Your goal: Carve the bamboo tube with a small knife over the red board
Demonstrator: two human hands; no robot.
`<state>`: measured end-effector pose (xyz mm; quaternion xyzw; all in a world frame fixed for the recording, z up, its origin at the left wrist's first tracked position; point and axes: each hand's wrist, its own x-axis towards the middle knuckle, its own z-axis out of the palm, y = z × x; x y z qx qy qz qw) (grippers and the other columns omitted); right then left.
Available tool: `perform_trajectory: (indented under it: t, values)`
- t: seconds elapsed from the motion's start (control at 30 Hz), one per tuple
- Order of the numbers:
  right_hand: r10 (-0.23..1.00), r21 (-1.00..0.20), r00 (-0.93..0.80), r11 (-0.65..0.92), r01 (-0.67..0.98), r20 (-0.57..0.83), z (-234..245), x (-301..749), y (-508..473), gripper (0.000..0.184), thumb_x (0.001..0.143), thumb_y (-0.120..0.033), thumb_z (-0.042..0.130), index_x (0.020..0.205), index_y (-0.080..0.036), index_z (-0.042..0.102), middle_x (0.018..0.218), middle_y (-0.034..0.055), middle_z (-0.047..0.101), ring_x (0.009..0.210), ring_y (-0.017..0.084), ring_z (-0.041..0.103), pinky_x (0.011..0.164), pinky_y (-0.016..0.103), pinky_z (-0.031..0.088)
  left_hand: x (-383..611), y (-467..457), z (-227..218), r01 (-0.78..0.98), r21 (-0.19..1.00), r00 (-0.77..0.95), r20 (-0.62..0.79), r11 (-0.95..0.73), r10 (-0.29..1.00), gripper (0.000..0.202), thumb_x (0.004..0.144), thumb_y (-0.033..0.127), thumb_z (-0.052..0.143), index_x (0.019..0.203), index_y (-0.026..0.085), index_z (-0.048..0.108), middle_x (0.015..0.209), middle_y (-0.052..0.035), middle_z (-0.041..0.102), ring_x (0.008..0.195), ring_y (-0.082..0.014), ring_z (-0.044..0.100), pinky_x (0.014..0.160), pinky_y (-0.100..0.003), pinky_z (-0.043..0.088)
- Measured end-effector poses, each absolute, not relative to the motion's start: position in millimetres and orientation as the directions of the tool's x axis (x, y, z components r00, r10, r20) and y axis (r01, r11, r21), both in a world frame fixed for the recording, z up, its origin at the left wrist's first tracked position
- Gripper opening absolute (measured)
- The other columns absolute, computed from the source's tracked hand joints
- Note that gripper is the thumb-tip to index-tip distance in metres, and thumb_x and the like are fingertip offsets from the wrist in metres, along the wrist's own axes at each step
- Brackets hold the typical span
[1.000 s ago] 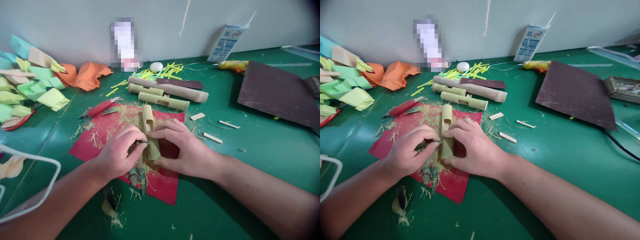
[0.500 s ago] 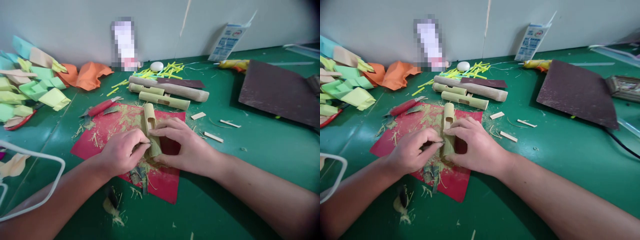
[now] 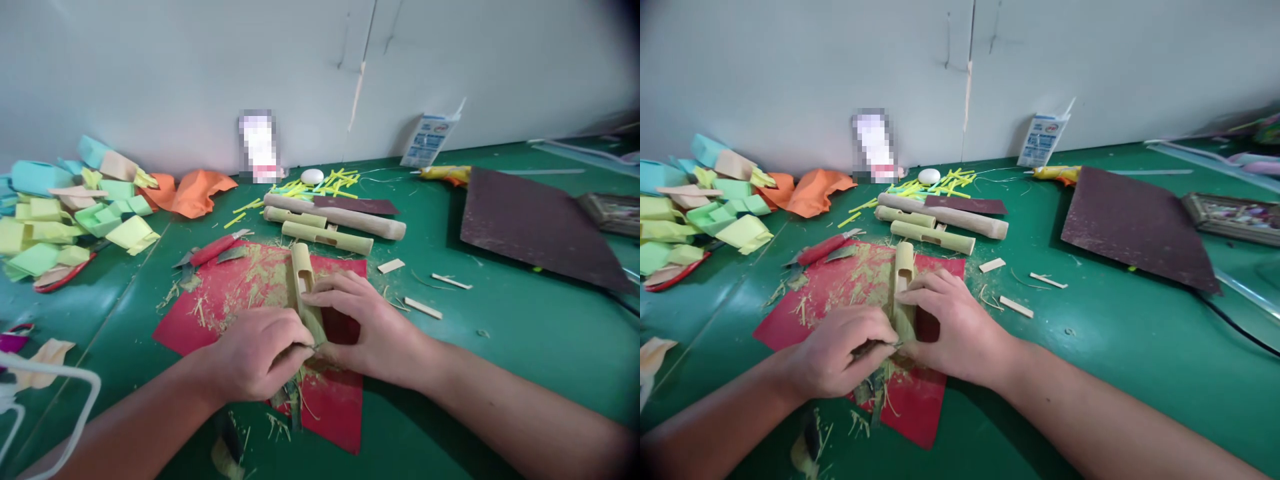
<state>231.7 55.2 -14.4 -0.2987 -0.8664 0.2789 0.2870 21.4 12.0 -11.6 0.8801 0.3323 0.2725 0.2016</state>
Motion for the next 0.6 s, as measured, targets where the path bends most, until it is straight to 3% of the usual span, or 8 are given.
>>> perform_trajectory:
  t: [0.3, 0.4, 0.6]
  values:
    - [0.690, -0.661, -0.659, 0.649, 0.378, 0.301, -12.6, 231.2, 55.7, 0.053, 0.063, -0.028, 0.077, 0.114, -0.023, 0.063, 0.114, 0.0066, 0.061, 0.106, 0.025, 0.052, 0.092, 0.044, 0.043, 24.8, 11.6, -14.0, 0.531, 0.579, 0.530, 0.342, -0.618, 0.776, 0.006, 0.088, 0.014, 0.048, 0.088, 0.017, 0.053, 0.071, 0.0001, 0.052, 0.059, -0.0097, 0.045, 0.053, -0.023, 0.034]
    - [0.688, -0.662, -0.660, 0.649, 0.374, 0.302, -12.1, 231.0, 56.0, 0.052, 0.064, -0.030, 0.077, 0.114, -0.025, 0.063, 0.113, 0.0065, 0.062, 0.105, 0.025, 0.053, 0.091, 0.043, 0.044, 23.2, 10.4, -13.8, 0.485, 0.605, 0.587, 0.310, -0.631, 0.748, 0.006, 0.089, 0.014, 0.048, 0.089, 0.017, 0.053, 0.071, 0.0002, 0.052, 0.060, -0.0100, 0.046, 0.055, -0.024, 0.035]
    - [0.683, -0.650, -0.667, 0.657, 0.383, 0.297, -6.8, 231.4, 55.9, 0.052, 0.062, -0.027, 0.076, 0.113, -0.026, 0.065, 0.111, 0.0057, 0.063, 0.104, 0.025, 0.053, 0.090, 0.043, 0.044, 18.3, 12.4, -15.4, 0.591, 0.569, 0.503, 0.295, -0.573, 0.812, 0.007, 0.089, 0.018, 0.048, 0.089, 0.017, 0.054, 0.071, -0.0007, 0.055, 0.061, -0.0107, 0.049, 0.055, -0.024, 0.036]
